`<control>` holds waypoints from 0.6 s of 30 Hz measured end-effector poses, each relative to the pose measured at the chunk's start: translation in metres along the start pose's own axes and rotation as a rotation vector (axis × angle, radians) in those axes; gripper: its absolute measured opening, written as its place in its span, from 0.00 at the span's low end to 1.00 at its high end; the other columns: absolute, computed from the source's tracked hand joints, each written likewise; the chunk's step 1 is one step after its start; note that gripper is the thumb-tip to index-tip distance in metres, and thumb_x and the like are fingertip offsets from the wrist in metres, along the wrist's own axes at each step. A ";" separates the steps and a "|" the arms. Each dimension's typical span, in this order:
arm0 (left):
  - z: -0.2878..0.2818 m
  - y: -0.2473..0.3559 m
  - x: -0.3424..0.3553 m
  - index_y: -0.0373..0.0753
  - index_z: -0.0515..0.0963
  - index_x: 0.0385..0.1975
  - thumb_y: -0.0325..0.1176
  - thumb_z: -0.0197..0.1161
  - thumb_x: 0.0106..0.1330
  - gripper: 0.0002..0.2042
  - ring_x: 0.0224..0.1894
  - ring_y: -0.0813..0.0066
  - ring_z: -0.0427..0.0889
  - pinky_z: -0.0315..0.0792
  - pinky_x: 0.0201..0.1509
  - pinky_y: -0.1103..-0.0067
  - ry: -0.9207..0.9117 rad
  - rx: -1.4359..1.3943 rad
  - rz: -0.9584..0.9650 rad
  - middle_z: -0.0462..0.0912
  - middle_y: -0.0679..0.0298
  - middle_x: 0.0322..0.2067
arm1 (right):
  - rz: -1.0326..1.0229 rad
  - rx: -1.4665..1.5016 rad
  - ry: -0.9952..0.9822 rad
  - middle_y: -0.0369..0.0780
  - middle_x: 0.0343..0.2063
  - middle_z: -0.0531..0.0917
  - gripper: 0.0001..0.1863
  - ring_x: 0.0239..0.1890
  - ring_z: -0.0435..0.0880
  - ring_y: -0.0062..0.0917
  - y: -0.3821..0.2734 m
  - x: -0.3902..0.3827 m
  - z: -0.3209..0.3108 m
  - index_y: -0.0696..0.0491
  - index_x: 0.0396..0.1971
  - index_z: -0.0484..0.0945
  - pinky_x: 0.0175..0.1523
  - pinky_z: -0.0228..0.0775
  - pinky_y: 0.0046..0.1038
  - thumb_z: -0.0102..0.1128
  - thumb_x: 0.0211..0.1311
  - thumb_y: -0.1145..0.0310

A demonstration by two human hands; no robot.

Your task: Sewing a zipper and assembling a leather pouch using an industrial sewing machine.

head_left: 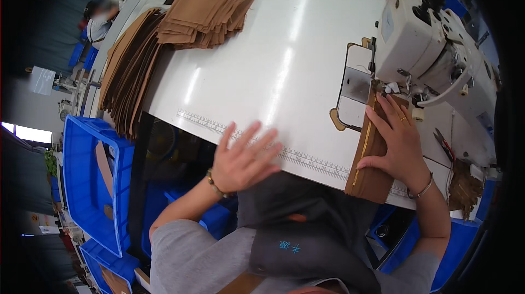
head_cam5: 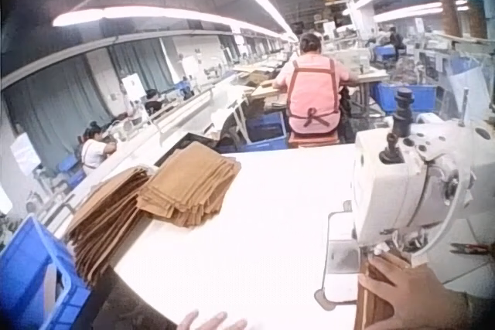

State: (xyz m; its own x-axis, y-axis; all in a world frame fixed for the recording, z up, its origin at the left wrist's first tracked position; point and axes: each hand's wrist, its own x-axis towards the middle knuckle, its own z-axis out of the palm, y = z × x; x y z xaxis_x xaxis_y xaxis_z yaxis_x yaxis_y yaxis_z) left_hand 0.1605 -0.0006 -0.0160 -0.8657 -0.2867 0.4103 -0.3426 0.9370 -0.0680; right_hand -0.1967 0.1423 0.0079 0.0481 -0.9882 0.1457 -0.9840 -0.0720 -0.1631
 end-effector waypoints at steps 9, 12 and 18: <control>-0.108 -0.315 -0.050 0.38 0.81 0.55 0.49 0.57 0.77 0.21 0.57 0.50 0.82 0.76 0.60 0.61 0.119 0.838 -0.704 0.87 0.54 0.51 | 0.011 -0.024 0.008 0.50 0.72 0.66 0.60 0.75 0.63 0.47 0.002 -0.003 0.002 0.50 0.68 0.73 0.65 0.66 0.46 0.72 0.37 0.25; -0.120 -0.356 -0.062 0.38 0.78 0.57 0.55 0.54 0.77 0.25 0.57 0.50 0.83 0.78 0.57 0.59 -0.058 0.678 -1.087 0.86 0.52 0.52 | 0.002 -0.032 0.016 0.50 0.72 0.66 0.60 0.75 0.64 0.47 0.002 -0.002 0.002 0.50 0.68 0.73 0.65 0.66 0.47 0.71 0.37 0.25; -0.122 -0.372 -0.075 0.42 0.73 0.64 0.55 0.57 0.74 0.27 0.54 0.47 0.84 0.78 0.56 0.58 -0.257 0.685 -1.004 0.85 0.51 0.53 | -0.013 -0.028 0.025 0.51 0.71 0.67 0.60 0.75 0.64 0.49 0.001 -0.001 0.001 0.52 0.67 0.74 0.70 0.63 0.51 0.71 0.37 0.25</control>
State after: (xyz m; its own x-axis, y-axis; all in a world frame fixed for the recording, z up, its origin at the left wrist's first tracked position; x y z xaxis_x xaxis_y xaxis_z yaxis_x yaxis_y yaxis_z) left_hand 0.3971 -0.3029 0.0893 -0.1304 -0.9198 0.3702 -0.9477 0.0059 -0.3192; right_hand -0.1975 0.1430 0.0068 0.0571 -0.9835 0.1718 -0.9877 -0.0808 -0.1342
